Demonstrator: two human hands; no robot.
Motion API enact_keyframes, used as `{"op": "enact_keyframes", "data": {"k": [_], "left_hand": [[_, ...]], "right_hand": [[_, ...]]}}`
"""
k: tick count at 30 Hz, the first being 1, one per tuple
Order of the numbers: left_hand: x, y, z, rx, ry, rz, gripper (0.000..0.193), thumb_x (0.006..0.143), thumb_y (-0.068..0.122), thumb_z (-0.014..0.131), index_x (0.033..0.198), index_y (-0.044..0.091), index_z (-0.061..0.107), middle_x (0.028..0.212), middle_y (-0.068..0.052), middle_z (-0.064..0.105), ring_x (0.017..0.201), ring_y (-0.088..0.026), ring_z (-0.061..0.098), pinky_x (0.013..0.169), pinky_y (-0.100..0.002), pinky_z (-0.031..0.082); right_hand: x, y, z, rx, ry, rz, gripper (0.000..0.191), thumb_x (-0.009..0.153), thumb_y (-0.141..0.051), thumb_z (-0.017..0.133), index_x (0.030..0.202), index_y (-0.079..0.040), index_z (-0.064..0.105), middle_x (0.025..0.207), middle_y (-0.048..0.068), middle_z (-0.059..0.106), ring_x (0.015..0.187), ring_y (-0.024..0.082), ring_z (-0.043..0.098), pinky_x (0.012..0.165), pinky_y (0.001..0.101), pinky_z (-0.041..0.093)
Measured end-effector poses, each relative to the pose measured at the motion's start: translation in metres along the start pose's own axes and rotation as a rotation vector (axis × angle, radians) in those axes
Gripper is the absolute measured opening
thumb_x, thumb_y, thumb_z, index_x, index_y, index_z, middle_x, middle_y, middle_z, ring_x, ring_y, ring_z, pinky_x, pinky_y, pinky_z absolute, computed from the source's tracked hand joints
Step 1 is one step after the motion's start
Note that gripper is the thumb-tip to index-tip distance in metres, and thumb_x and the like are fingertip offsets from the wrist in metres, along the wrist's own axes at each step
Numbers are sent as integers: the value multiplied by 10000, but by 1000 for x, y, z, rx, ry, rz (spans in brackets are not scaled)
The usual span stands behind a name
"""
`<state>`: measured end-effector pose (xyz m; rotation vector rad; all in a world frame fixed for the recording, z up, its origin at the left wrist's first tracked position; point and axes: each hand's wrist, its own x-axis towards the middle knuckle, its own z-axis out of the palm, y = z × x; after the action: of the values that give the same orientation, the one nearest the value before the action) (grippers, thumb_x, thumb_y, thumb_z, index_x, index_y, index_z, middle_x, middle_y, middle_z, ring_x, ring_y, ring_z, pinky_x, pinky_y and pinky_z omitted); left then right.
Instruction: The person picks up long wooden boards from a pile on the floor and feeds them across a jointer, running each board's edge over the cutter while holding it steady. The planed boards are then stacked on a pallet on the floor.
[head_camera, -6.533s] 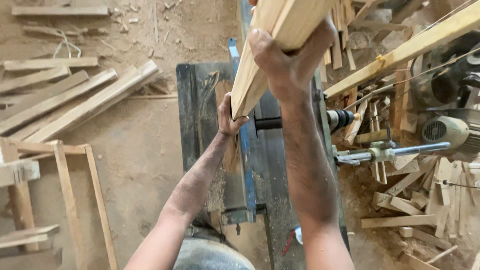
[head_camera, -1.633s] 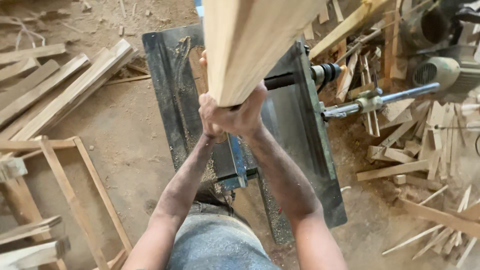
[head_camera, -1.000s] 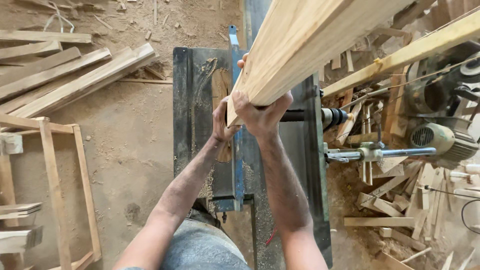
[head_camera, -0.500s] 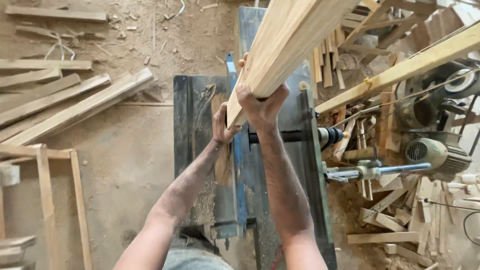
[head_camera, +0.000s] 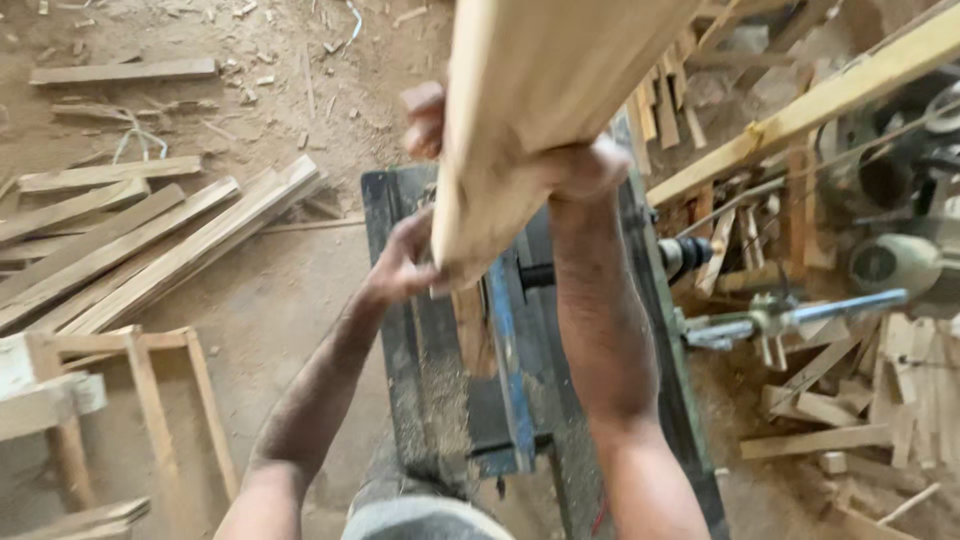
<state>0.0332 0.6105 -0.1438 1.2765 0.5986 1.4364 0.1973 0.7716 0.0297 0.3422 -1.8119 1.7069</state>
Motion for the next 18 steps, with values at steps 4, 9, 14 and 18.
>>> {"op": "enact_keyframes", "data": {"k": [4, 9, 14, 18], "left_hand": [[-80, 7, 72, 80, -39, 18, 798, 827, 302, 852, 1455, -33, 490, 1341, -144, 647, 1212, -234, 641, 1069, -394, 545], [-144, -59, 164, 274, 447, -210, 614, 841, 271, 800, 1327, -31, 579, 1191, -162, 684, 1038, -243, 684, 887, -383, 583], [-117, -100, 168, 600, 449, 155, 530, 872, 331, 731, 1283, 13, 625, 1189, -163, 697, 1060, -271, 671, 916, -406, 561], [-102, -105, 167, 686, 416, 228, 482, 897, 378, 676, 1248, 48, 662, 1188, -165, 706, 1077, -292, 661, 938, -424, 544]], "right_hand": [[-40, 10, 54, -1144, 244, -233, 408, 913, -219, 883, 1215, -235, 610, 1332, 109, 591, 1140, 327, 641, 1024, 524, 558], [-107, -24, 140, -360, 175, 111, 903, 829, -410, 915, 1465, 50, 470, 1308, 193, 619, 1156, 294, 635, 1035, 445, 565], [-124, -61, 192, -730, 325, -7, 951, 870, -352, 855, 1521, 81, 315, 1475, 244, 494, 1375, 334, 535, 1166, 435, 527], [-140, -65, 203, -540, 679, 153, 628, 809, -147, 759, 1352, 83, 543, 1309, 207, 657, 1087, 242, 701, 909, 356, 652]]}}
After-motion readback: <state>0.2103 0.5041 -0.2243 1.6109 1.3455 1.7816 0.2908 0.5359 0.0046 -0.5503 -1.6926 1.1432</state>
